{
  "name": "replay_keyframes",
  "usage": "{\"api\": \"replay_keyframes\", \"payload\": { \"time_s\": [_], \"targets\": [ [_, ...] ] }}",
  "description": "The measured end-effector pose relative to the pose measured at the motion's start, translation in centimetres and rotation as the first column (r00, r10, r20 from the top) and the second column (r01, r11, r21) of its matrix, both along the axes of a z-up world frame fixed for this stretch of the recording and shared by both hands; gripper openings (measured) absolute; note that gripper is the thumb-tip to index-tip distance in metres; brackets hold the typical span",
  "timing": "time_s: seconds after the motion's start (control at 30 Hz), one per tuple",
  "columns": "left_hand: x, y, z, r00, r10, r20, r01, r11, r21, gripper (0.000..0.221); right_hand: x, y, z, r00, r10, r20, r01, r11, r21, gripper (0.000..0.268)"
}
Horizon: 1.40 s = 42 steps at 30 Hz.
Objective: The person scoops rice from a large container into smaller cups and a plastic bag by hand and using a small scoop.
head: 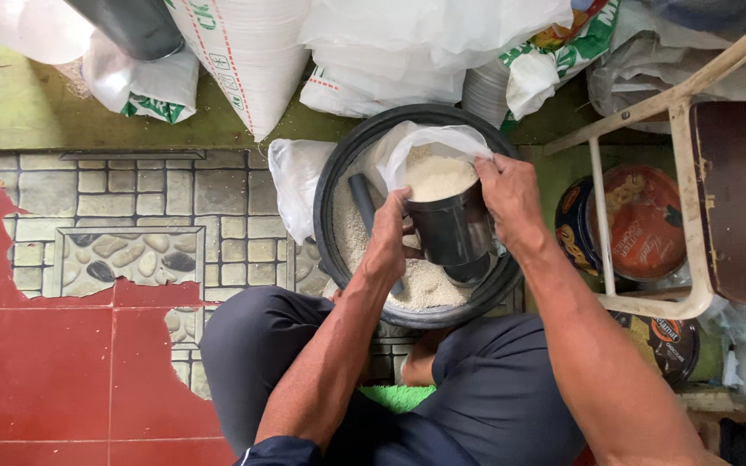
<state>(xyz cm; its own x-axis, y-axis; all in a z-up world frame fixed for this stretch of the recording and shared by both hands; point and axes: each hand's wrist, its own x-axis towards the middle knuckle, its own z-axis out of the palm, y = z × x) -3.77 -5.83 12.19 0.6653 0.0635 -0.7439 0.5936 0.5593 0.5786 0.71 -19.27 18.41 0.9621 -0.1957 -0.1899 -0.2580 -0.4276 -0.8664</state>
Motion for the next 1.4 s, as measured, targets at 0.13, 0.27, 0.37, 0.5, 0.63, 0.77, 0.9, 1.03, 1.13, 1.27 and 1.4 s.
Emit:
{"api": "replay_keyframes", "payload": {
  "time_s": [0.13,0.27,0.37,0.5,0.63,0.77,0.9,1.03,1.13,1.27,1.4],
  "targets": [
    [-0.2,-1.1,0.4,1.000,0.011,0.016,-0.011,1.000,-0.007,0.066,0.0,0.6,2.3,0.997,0.067,0.047,-0.066,0.998,-0.007,0.040],
    [0.2,-0.9,4.0,0.997,0.064,0.031,-0.062,0.996,-0.059,0.078,2.3,-0.9,0.2,0.987,0.079,0.142,-0.074,0.997,-0.038,0.046],
    [0.5,-0.3,4.8,0.995,0.082,0.055,-0.079,0.995,-0.066,0.078,3.6,-0.9,-0.1,0.974,0.090,0.207,-0.087,0.996,-0.022,0.049],
    [0.6,0.2,8.0,0.989,0.104,0.106,-0.095,0.991,-0.090,0.079,5.8,-2.6,-1.9,0.959,0.124,0.253,-0.126,0.992,-0.006,0.050],
    [0.2,-1.1,7.8,0.987,0.117,0.110,-0.101,0.985,-0.141,0.075,6.2,-2.7,-0.5,0.964,0.140,0.226,-0.110,0.984,-0.137,0.051],
    [0.0,-2.5,5.0,0.982,0.162,0.099,-0.132,0.957,-0.259,0.066,7.1,-4.0,-2.2,0.974,0.146,0.176,-0.114,0.977,-0.180,0.045],
    [0.4,-3.2,3.0,0.978,0.204,0.037,-0.184,0.939,-0.292,0.063,6.5,-4.5,-1.0,0.970,0.186,0.155,-0.154,0.968,-0.197,0.045],
    [0.7,-3.1,2.6,0.977,0.214,0.018,-0.199,0.934,-0.297,0.065,3.2,-3.3,2.9,0.957,0.248,0.152,-0.210,0.951,-0.229,0.052],
    [0.6,-3.3,2.6,0.978,0.208,0.018,-0.194,0.937,-0.292,0.074,-0.5,-1.8,7.0,0.984,0.177,-0.017,-0.171,0.918,-0.358,0.070],
    [0.2,-4.6,2.5,0.967,0.254,0.025,-0.243,0.946,-0.215,0.065,-2.3,-2.4,5.1,0.959,-0.035,-0.280,-0.048,0.957,-0.285,0.110],
    [-0.1,-5.1,4.3,0.954,0.299,0.015,-0.289,0.935,-0.204,0.066,-5.3,2.8,11.4,0.943,-0.135,-0.305,0.113,0.990,-0.090,0.120]
  ]
}}
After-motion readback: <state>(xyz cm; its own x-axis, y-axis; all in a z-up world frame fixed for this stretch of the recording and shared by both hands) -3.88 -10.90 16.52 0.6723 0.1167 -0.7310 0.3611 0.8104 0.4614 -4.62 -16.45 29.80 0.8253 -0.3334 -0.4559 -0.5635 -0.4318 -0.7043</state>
